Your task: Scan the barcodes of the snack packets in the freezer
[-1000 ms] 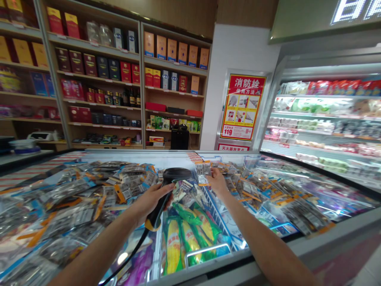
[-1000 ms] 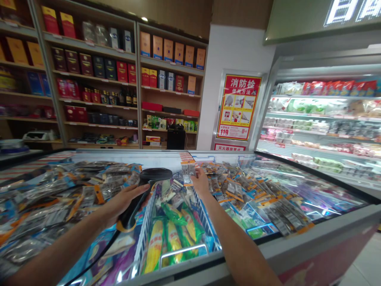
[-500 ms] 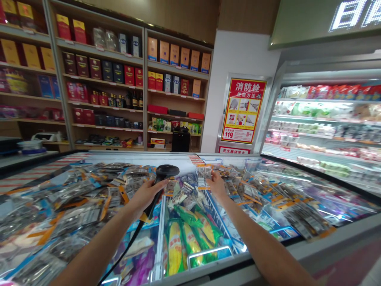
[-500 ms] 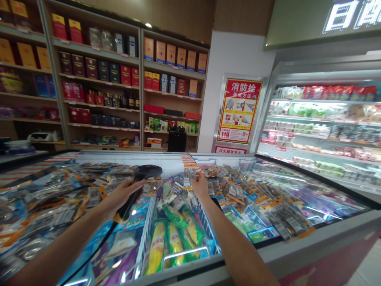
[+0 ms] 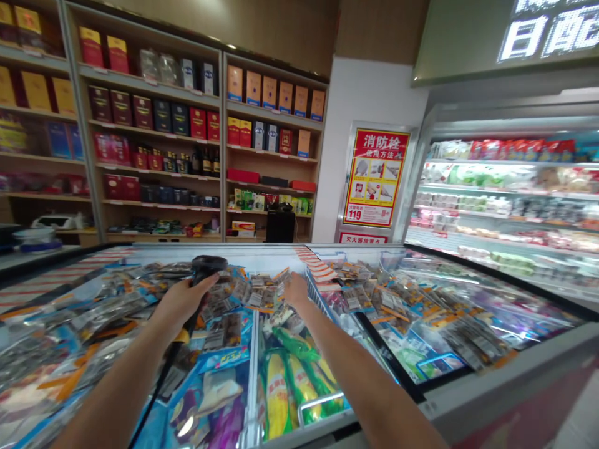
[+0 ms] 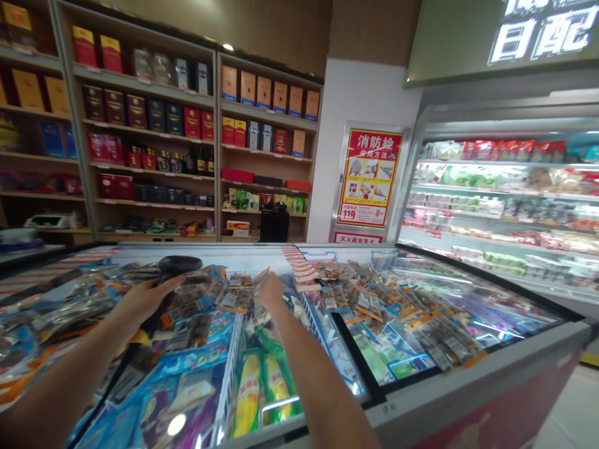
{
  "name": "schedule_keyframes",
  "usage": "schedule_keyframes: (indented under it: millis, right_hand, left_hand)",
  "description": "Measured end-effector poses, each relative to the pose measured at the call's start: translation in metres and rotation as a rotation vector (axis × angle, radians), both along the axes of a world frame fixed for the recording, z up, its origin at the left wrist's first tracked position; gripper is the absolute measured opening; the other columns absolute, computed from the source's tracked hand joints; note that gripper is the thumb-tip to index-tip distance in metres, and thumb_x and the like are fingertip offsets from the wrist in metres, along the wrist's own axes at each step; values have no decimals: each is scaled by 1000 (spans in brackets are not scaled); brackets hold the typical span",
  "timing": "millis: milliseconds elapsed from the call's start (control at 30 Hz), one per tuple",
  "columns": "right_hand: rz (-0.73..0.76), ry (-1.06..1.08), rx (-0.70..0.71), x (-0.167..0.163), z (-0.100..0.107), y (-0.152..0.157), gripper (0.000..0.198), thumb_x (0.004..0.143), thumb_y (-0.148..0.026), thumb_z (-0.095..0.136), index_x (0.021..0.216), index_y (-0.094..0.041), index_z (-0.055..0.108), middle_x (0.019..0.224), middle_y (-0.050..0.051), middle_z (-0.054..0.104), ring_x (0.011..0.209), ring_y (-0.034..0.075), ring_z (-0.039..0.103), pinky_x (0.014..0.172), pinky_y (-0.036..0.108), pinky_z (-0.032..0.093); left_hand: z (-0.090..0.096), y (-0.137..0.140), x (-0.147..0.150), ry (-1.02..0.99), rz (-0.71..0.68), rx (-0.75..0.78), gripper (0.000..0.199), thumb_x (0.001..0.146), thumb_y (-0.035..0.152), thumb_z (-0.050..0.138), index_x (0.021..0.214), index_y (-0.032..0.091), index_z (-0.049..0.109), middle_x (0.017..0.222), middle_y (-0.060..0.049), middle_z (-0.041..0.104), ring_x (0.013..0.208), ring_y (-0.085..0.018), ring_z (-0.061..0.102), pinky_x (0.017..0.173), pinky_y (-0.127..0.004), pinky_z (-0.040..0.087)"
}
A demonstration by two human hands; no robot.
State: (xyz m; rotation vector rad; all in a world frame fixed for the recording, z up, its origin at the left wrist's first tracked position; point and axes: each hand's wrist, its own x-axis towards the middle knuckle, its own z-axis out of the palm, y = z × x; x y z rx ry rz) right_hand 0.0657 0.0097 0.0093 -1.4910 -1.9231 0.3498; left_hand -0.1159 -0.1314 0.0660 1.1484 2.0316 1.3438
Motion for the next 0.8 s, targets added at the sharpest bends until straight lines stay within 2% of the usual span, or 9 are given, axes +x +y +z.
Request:
schedule_keyframes:
  millis: [100,200,267,333,433,533,600,700,800]
  right_hand:
    - [10,-22,-57,-27,0,-10,30,80,-24,34,101,-10,49,100,16,59,94,24,55,79,37,40]
    - [55,-38,-78,-47,-5,-20,41,81,-40,31,104,-10,48,107,18,55,104,29,47,87,49,31]
    - [81,-28,-52,-52,-6,-24,49,80,-46,30,110,-10,45,114,18,50,110,30,41,90,53,25]
    - [88,-22,-19,-46,-4,-24,55,79,-48,30,117,-9,39,119,19,46,112,30,38,90,54,24]
    - [-14,-91,34,-5,8,-19,56,76,-42,38,121,-9,36,120,18,44,111,30,39,89,51,28]
    - [-154,-302,104,65,24,-15,45,72,-39,46,108,-12,51,114,17,49,108,30,41,86,47,31]
    - [-300,-431,96,114,31,-15,44,70,-45,47,97,-12,59,104,18,55,103,31,45,83,47,32]
    - [-435,-538,62,169,29,-15,45,65,-52,51,83,-13,64,95,18,60,100,34,46,82,51,30]
    - [-340,-391,95,192,18,-11,34,58,-45,61,69,-13,64,84,18,61,98,37,47,81,52,30]
  left_hand:
    - [-1,1,2,-4,-9,-9,41,59,56,53,54,15,50,43,-1,50,42,-14,46,41,-24,32]
    - [1,1,5,-17,-18,3,39,58,55,55,56,16,50,42,0,50,42,-14,46,42,-24,33]
    - [2,1,6,-44,-10,10,38,58,53,55,57,16,50,42,0,51,43,-14,47,42,-23,34]
    - [3,2,9,-86,-17,16,36,59,51,56,59,16,50,43,1,51,43,-13,47,43,-23,34]
    - [2,2,20,-155,-76,25,35,58,50,58,61,16,50,43,3,51,42,-11,46,43,-21,35]
    - [-1,1,37,-218,-179,27,37,57,51,59,60,16,49,45,3,51,42,-10,45,42,-20,34]
    - [-3,-1,51,-263,-263,8,38,57,53,58,59,16,48,46,3,51,41,-9,45,41,-20,34]
    - [-4,-4,67,-292,-340,-41,41,56,56,57,57,16,47,45,2,51,39,-10,45,39,-22,35]
    - [-6,-5,78,-304,-365,-35,39,54,55,59,58,17,49,44,3,50,38,-10,45,38,-21,34]
